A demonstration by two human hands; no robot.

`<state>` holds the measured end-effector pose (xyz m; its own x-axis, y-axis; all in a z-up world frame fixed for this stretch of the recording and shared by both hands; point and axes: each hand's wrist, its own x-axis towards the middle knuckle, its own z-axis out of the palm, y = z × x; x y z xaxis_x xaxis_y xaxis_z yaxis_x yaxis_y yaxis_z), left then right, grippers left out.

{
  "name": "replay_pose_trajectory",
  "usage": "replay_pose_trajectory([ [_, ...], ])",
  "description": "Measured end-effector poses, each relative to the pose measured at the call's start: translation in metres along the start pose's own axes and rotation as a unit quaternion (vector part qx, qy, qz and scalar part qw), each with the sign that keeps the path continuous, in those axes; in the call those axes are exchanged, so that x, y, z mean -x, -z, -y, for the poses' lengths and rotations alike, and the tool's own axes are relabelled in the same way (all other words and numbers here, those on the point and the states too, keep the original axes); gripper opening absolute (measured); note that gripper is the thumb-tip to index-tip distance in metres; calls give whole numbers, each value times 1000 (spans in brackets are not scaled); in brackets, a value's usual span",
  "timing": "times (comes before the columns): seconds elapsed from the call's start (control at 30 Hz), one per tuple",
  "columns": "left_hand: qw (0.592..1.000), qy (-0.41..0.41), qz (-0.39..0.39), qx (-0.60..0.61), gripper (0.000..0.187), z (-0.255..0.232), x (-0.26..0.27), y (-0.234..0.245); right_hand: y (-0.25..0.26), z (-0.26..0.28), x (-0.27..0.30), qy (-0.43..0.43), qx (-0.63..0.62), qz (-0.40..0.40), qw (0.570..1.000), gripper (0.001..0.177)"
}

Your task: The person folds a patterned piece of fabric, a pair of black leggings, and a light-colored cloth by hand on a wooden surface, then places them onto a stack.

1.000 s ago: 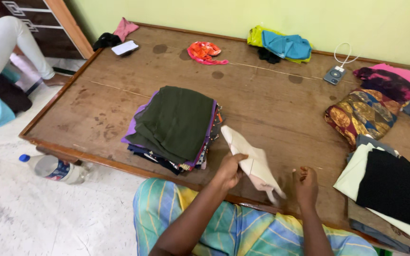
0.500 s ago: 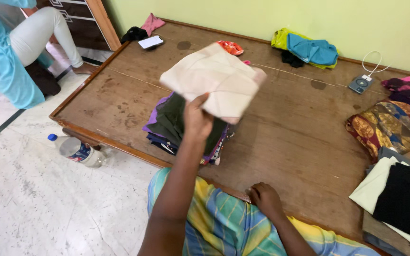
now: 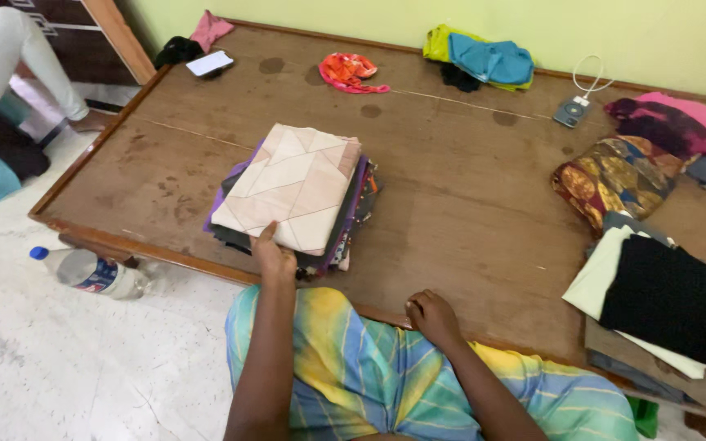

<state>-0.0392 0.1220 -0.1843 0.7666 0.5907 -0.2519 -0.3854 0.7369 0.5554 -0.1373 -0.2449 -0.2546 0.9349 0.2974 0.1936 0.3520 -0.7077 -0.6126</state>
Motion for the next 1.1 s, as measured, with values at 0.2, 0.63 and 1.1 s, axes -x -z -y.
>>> replay_pose_trajectory([
  [0.2,952,-267,63,-135,77,-31,46,-18,-4,0,2,4,-21,-14,1000,17],
  [0.63,472,-250,639,-554,50,148,194,3,146,-71,13,-218,150,-113,958,31],
  [1.1,480,-165,610,-609,36,153,184,8,228,-191,75,-554,266,-147,775,105],
])
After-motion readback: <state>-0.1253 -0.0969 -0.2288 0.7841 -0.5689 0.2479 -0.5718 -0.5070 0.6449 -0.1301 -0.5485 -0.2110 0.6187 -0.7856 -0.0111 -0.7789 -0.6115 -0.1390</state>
